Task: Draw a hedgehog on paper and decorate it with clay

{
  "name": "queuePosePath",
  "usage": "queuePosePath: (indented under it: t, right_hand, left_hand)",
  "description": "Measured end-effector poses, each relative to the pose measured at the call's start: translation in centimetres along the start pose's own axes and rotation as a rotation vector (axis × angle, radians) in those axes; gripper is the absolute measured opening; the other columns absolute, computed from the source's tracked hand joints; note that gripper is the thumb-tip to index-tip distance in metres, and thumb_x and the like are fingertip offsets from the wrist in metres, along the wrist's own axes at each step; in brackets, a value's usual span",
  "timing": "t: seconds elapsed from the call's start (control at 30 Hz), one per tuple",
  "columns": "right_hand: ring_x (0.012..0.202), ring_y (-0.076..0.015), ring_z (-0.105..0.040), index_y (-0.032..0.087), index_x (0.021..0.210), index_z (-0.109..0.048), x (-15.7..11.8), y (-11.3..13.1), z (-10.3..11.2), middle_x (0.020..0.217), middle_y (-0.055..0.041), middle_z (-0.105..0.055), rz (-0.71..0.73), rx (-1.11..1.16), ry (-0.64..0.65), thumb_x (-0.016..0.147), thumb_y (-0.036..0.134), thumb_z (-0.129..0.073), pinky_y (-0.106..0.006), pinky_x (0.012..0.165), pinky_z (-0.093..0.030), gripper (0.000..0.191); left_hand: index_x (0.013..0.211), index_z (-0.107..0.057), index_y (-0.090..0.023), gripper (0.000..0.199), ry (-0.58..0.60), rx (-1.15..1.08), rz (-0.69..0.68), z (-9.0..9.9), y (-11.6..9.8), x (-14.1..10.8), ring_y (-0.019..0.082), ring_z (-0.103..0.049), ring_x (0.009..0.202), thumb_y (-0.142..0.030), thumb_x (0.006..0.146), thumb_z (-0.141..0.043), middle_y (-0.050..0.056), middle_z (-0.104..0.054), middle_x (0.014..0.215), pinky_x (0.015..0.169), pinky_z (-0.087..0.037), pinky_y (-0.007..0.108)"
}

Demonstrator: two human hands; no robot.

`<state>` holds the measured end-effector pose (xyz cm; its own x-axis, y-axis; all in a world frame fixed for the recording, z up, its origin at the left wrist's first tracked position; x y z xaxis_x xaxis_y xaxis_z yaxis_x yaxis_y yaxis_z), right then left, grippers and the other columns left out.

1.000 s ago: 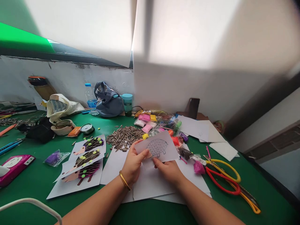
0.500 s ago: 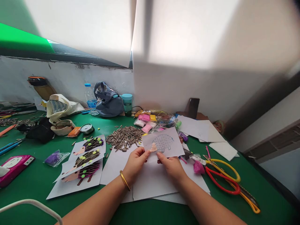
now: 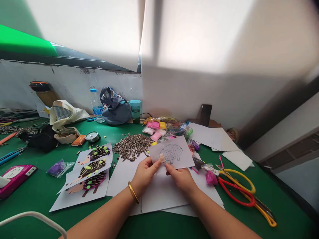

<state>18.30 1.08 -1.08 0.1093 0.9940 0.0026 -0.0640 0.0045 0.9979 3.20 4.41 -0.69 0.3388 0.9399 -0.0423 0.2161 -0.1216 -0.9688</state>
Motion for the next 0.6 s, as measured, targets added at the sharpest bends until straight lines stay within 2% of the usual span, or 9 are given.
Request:
queuePosePath:
  t: [0.07, 0.13, 0.27, 0.37, 0.6]
  right_hand:
    - [0.073, -0.0211, -0.061, 0.017, 0.068, -0.063, -0.05, 0.14, 0.03, 0.072, -0.0061, -0.067, 0.008, -0.024, 0.003, 0.076, 0.052, -0.063, -0.033, 0.072, -0.049, 0.036]
    - [0.073, -0.021, -0.061, 0.017, 0.068, -0.063, -0.02, 0.22, 0.08, 0.073, -0.0058, -0.067, 0.014, -0.03, -0.003, 0.076, 0.052, -0.062, -0.033, 0.072, -0.048, 0.035]
    - [0.069, -0.0202, -0.061, 0.017, 0.081, -0.066, 0.09, 0.17, 0.15, 0.077, -0.0063, -0.069, 0.017, -0.013, -0.032, 0.076, 0.051, -0.063, -0.032, 0.067, -0.049, 0.035]
    - [0.069, -0.0203, -0.061, 0.016, 0.091, -0.067, 0.1, 0.02, 0.11, 0.081, -0.0071, -0.07, 0.017, 0.003, -0.026, 0.077, 0.049, -0.063, -0.032, 0.066, -0.05, 0.036]
    - [0.069, -0.0213, -0.063, 0.015, 0.094, -0.069, 0.22, -0.18, 0.18, 0.082, -0.0074, -0.071, -0.015, 0.031, -0.032, 0.074, 0.05, -0.066, -0.033, 0.066, -0.052, 0.041]
  left_hand:
    - [0.099, -0.072, -0.017, 0.042, 0.001, -0.015, 0.017, -0.04, 0.0, 0.03, 0.022, -0.062, 0.084, -0.049, 0.072, -0.076, 0.006, -0.072, 0.091, 0.078, -0.048, 0.032]
    - [0.092, -0.072, -0.016, 0.039, -0.038, 0.016, 0.02, 0.15, 0.16, 0.03, 0.018, -0.059, 0.075, -0.05, 0.073, -0.075, 0.004, -0.07, 0.082, 0.07, -0.046, 0.028]
    - [0.074, -0.067, -0.016, 0.038, -0.111, 0.065, -0.017, 0.69, 0.56, 0.03, 0.013, -0.048, 0.061, -0.053, 0.08, -0.065, 0.0, -0.059, 0.066, 0.059, -0.038, 0.024]
    - [0.076, -0.068, -0.016, 0.033, -0.09, 0.056, 0.004, 0.76, 0.64, 0.07, 0.012, -0.046, 0.061, -0.049, 0.078, -0.068, 0.0, -0.059, 0.067, 0.058, -0.037, 0.023]
    - [0.079, -0.071, -0.016, 0.031, -0.066, 0.006, 0.053, 0.73, 0.47, 0.17, 0.013, -0.051, 0.063, -0.046, 0.072, -0.074, 0.002, -0.065, 0.073, 0.059, -0.037, 0.023]
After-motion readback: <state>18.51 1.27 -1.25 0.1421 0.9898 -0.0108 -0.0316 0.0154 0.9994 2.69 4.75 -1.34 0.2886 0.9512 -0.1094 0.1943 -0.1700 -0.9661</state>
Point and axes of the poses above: each hand's wrist, its own x-axis towards the middle knuckle, its own z-axis out of the back of the hand, y = z × x, the point moved 2 cm from there along x, towards the middle knuckle
